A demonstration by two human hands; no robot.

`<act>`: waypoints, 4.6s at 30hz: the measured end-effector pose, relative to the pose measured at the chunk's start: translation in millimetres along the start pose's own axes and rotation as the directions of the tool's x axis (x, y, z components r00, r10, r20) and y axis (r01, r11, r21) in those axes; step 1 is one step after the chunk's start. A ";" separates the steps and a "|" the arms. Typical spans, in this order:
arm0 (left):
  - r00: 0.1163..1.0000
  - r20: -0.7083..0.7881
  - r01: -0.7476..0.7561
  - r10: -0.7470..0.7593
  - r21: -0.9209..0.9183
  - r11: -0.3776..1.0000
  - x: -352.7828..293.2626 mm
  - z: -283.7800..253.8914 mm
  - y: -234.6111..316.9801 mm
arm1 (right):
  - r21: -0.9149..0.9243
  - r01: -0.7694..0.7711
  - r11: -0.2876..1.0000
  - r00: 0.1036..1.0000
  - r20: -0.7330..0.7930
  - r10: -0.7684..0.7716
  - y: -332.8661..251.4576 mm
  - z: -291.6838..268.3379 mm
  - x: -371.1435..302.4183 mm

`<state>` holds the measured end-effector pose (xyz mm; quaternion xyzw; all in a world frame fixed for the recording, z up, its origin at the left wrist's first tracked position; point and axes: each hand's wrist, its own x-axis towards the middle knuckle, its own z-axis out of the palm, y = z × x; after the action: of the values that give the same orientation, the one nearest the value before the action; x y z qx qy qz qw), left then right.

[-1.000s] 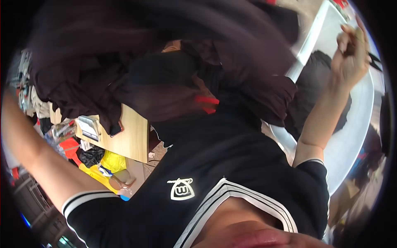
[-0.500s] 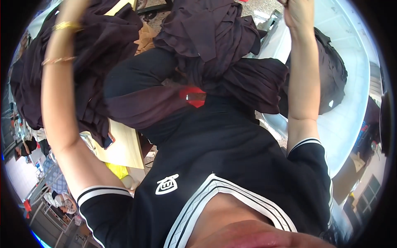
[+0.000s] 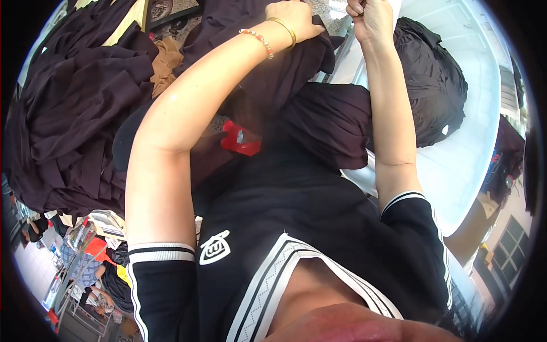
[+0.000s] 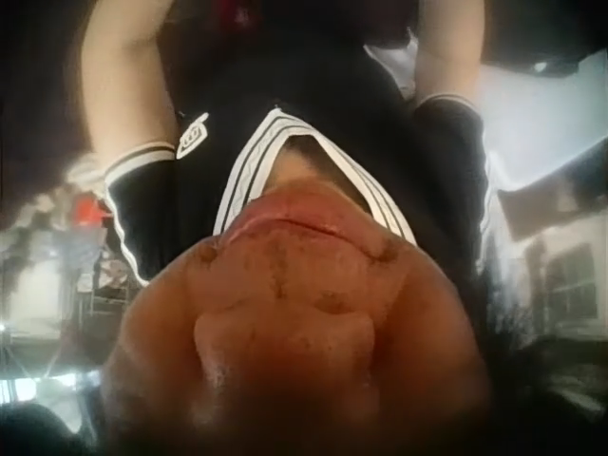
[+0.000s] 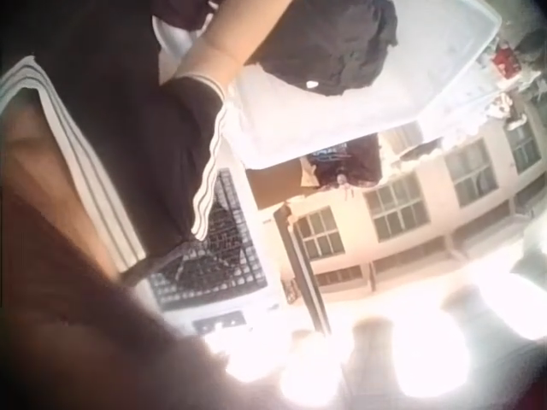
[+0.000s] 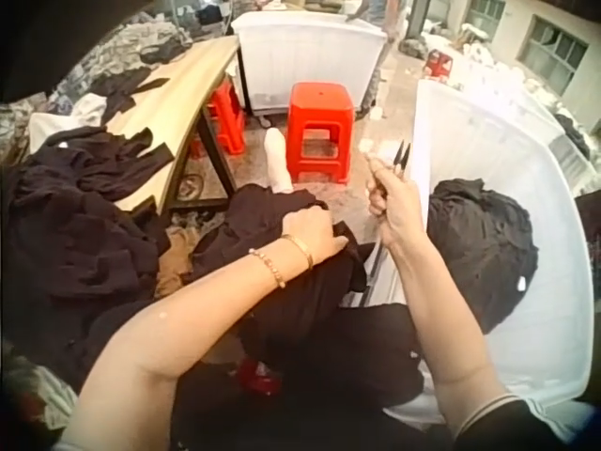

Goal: Trimming loose threads from fabric pieces using nippers and recording the count in a production logbook.

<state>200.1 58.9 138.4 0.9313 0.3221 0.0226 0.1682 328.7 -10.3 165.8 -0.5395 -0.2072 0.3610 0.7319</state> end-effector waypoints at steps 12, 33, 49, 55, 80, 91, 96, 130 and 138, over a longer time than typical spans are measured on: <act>0.990 0.141 0.134 0.025 -0.972 0.195 -43.4 -96.4 -54.6 | -0.299 0.078 0.951 0.970 0.244 -0.003 -16.8 11.5 -26.0; 0.986 -0.165 -0.148 -0.019 -0.927 0.344 -122.5 -128.9 -126.5 | -0.574 0.483 0.661 0.607 0.763 0.220 10.3 64.4 15.8; 0.957 -0.290 -0.265 0.006 -0.863 0.430 -120.1 -115.9 -107.6 | -0.087 0.996 0.032 0.093 0.929 -0.357 -19.1 66.1 -88.1; 0.964 -0.248 -0.215 -0.100 -0.941 0.260 -127.3 -125.7 -107.5 | -0.318 0.825 0.468 0.521 0.750 -0.407 -24.7 72.7 -80.3; 0.949 -0.199 -0.284 0.246 -0.878 0.385 -132.6 -132.7 -82.1 | -0.345 0.906 0.244 0.422 0.703 -0.572 -22.5 80.1 -72.9; 0.909 -0.286 -0.415 0.303 -0.574 0.706 -132.5 -135.9 -73.2 | -0.229 0.954 0.194 0.300 0.740 -0.602 -5.9 61.1 -66.5; 0.336 -0.773 -0.900 0.538 -0.094 0.426 -102.4 -98.2 -90.2 | -0.194 0.945 0.264 0.318 0.738 -0.596 -2.9 62.1 -68.2; 0.955 -0.288 -0.246 0.074 -0.624 0.742 -126.7 -115.1 -80.7 | -0.138 0.818 0.558 0.393 0.842 -0.369 0.7 64.3 -65.8; 0.959 -0.226 -0.279 0.173 -0.628 0.726 -132.3 -124.2 -77.7 | -0.167 0.881 0.443 0.375 0.816 -0.440 -4.6 64.0 -68.3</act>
<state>30.7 72.8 238.7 0.8412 0.1897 0.2246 0.4539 241.1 -21.4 197.2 -0.4225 -0.7641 0.0934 0.4783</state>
